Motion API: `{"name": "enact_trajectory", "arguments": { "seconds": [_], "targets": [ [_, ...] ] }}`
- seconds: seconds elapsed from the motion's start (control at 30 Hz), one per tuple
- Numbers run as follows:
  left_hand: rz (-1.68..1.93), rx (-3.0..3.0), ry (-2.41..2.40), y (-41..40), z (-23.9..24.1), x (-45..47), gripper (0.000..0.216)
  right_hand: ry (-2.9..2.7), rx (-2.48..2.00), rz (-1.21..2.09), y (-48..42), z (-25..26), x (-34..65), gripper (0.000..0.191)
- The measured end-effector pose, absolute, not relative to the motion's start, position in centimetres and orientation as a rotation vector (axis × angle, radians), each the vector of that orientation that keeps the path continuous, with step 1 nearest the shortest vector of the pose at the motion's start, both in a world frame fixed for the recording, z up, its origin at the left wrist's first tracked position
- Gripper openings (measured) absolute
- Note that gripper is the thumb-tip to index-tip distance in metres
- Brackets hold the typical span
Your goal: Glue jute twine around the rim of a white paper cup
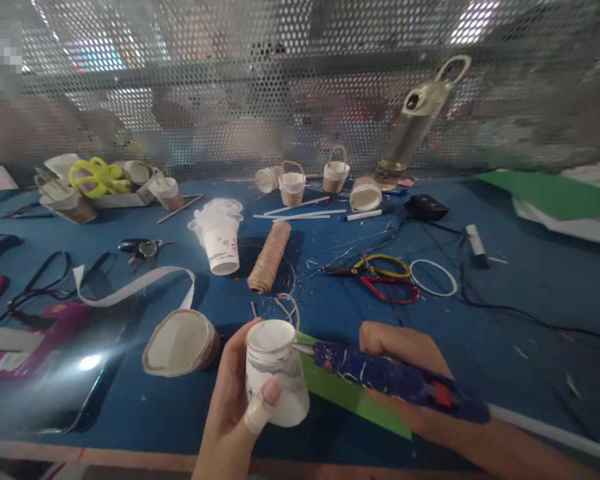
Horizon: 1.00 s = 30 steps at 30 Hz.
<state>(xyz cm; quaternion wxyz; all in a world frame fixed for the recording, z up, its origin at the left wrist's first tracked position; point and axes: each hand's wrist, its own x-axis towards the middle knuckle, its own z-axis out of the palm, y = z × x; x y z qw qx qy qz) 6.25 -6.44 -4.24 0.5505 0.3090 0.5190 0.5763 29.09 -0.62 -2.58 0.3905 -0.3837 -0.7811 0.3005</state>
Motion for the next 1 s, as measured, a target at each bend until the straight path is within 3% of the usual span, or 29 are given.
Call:
{"name": "enact_trajectory", "arguments": {
  "seconds": [0.7,1.0],
  "targets": [
    [1.403,0.688,1.219,-6.4,-3.9,6.3,0.067,-1.984,-1.038,0.77,-0.5,-2.2,29.1,0.032],
    [1.444,0.561,1.103,-6.0,-4.3,5.8,0.061,-2.017,-1.048,0.688,0.2,-3.7,30.3,0.018]
  ]
}}
